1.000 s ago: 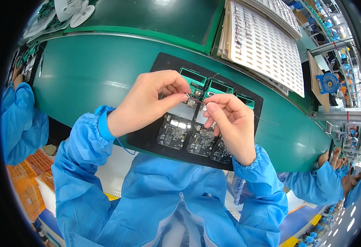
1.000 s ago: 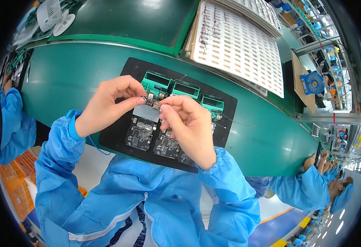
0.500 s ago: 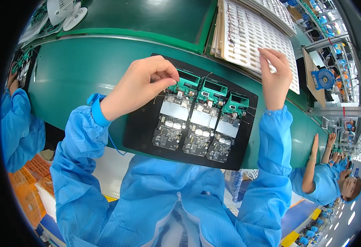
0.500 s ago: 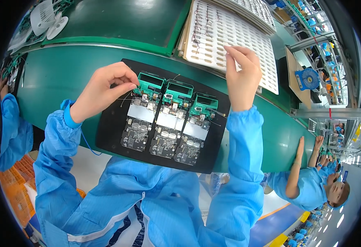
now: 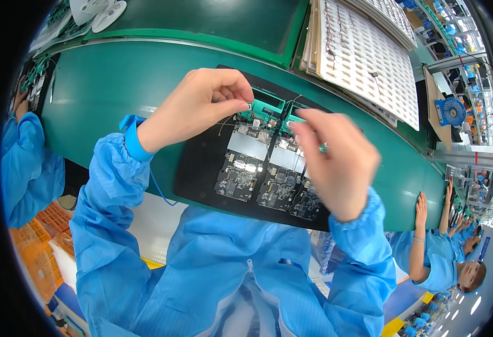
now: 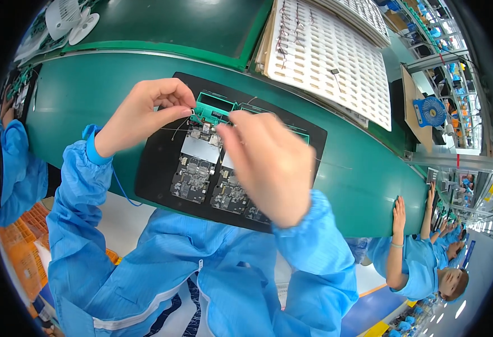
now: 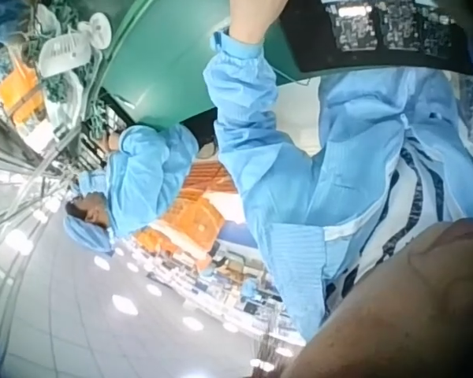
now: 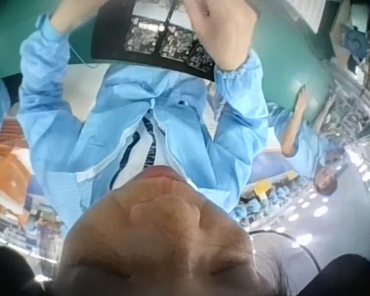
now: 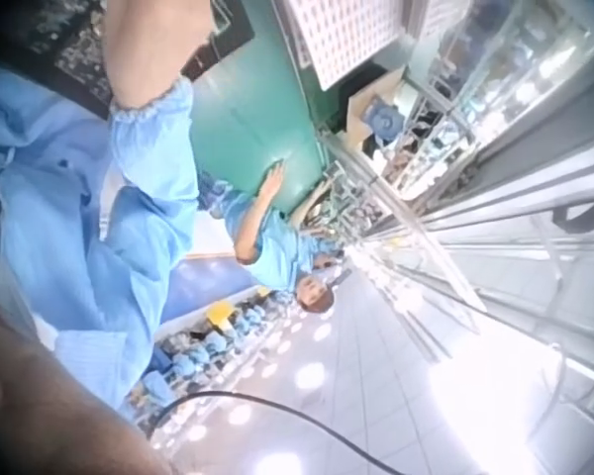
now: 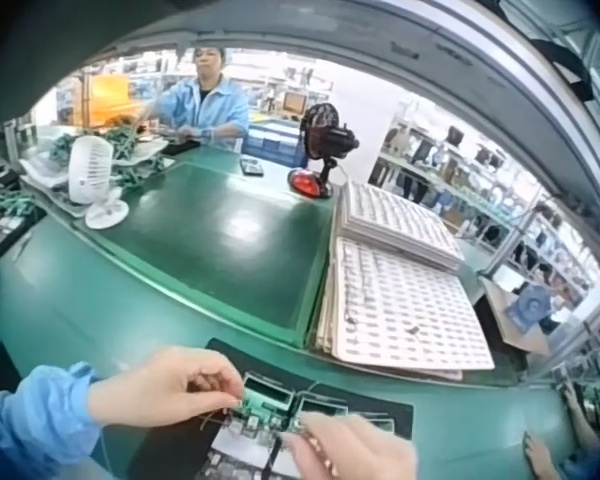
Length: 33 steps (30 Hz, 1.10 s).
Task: Assembling components onto printed circuit boards at an electronics factory workstation.
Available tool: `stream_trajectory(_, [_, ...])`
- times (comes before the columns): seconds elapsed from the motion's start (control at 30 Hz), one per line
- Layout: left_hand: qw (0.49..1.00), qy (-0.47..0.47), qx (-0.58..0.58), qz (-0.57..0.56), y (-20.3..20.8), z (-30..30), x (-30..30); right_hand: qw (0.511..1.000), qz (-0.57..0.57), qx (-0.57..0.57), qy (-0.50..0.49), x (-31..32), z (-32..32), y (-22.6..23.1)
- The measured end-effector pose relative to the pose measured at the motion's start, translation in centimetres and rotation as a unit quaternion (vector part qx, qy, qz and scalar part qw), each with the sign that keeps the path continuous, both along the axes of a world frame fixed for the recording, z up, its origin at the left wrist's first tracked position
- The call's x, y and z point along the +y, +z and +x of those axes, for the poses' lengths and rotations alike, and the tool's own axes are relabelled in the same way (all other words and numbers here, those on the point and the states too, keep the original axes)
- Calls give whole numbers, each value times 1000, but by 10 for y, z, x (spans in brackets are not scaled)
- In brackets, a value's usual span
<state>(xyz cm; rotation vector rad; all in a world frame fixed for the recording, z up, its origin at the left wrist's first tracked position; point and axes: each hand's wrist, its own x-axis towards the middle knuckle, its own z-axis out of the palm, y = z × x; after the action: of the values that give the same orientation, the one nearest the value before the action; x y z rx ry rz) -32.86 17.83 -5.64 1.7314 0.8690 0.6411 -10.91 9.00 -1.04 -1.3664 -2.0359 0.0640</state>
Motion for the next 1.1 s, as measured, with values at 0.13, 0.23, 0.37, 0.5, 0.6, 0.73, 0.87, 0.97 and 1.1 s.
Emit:
stream_trajectory(0.13, [998,-41,-22,-42,-2,1,0,987,-160,2,4,5,-14,-42])
stream_trajectory(0.23, [999,-40,-14,-25,-6,2,1,989,-136,53,32,9,-18,-63])
stream_trajectory(0.37, [994,5,10,107,-14,7,1,995,-98,-9,18,10,-30,-66])
stream_trajectory(0.5, [972,28,37,228,-22,6,-2,994,-103,-36,15,10,-41,-66])
stream_trajectory(0.6, [961,33,56,269,-23,9,-1,992,-115,-42,13,13,-40,-67])
stream_trajectory(0.73, [956,19,52,287,-26,10,-3,991,-127,-45,15,12,-35,-66])
stream_trajectory(0.87, [950,-8,70,304,-29,9,-9,989,-143,-26,10,10,-24,-68])
stream_trajectory(0.97, [917,10,110,384,-37,6,-14,992,-127,15,-2,5,-21,-61])
stream_trajectory(1.1, [886,4,140,443,-38,3,-6,996,-49,53,-46,1,11,-53])
